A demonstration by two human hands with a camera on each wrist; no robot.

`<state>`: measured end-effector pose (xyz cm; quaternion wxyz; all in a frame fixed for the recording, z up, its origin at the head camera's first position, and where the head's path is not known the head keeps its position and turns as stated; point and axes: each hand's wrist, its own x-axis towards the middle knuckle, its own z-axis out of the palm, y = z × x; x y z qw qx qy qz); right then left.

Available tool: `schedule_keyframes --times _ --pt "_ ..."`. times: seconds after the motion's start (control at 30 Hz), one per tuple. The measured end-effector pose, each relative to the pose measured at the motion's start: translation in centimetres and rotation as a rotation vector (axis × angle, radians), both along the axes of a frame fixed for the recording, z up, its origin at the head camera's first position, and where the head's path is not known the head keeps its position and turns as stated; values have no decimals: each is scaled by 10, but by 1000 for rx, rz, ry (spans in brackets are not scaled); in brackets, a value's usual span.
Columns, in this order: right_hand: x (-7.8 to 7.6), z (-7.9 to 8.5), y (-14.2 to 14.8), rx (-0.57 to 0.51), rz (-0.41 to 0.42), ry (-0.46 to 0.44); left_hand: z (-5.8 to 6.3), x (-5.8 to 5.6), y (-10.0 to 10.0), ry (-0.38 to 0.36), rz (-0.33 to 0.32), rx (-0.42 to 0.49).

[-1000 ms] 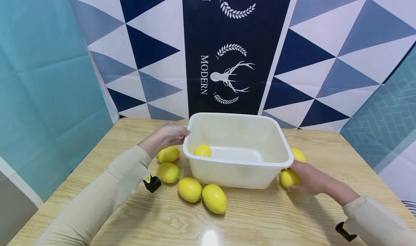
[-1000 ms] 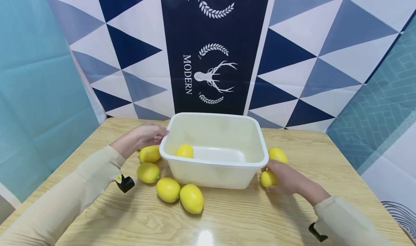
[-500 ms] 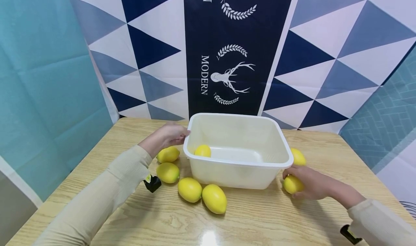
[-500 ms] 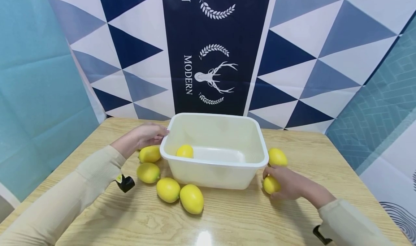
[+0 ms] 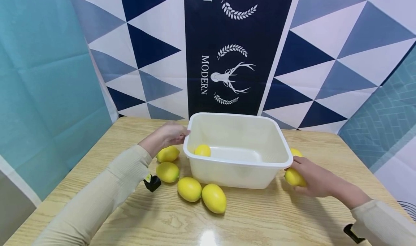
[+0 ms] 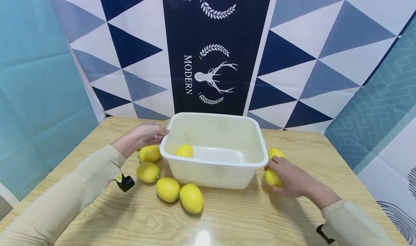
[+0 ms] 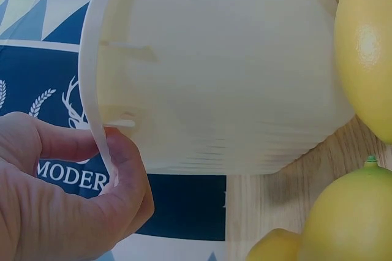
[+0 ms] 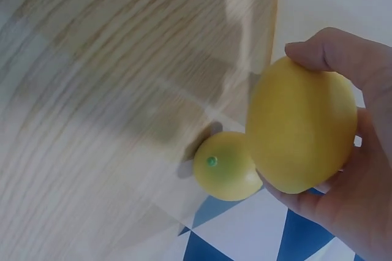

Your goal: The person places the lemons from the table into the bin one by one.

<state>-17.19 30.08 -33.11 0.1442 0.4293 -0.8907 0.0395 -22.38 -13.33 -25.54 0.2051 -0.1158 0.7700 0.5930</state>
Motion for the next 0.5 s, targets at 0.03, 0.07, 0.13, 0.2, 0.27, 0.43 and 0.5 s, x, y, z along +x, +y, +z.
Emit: schedule_keyframes --times 0.03,0.07,0.13,0.2,0.27,0.43,0.5 --pt "0 0 0 -3 -2 18 0 0 0 -1 2 -3" --pt "0 1 0 -6 -1 39 0 0 0 -1 2 -5" --pt "0 3 0 -1 -14 54 0 1 1 -1 4 -8" --pt "1 6 0 4 -35 49 1 1 1 -2 4 -12" --pt "2 9 -1 10 -58 43 1 1 1 -3 4 -18" --pt "2 16 -1 14 -97 25 0 2 2 1 5 -27" --pt "1 18 -2 15 -98 29 0 2 2 4 5 -21"
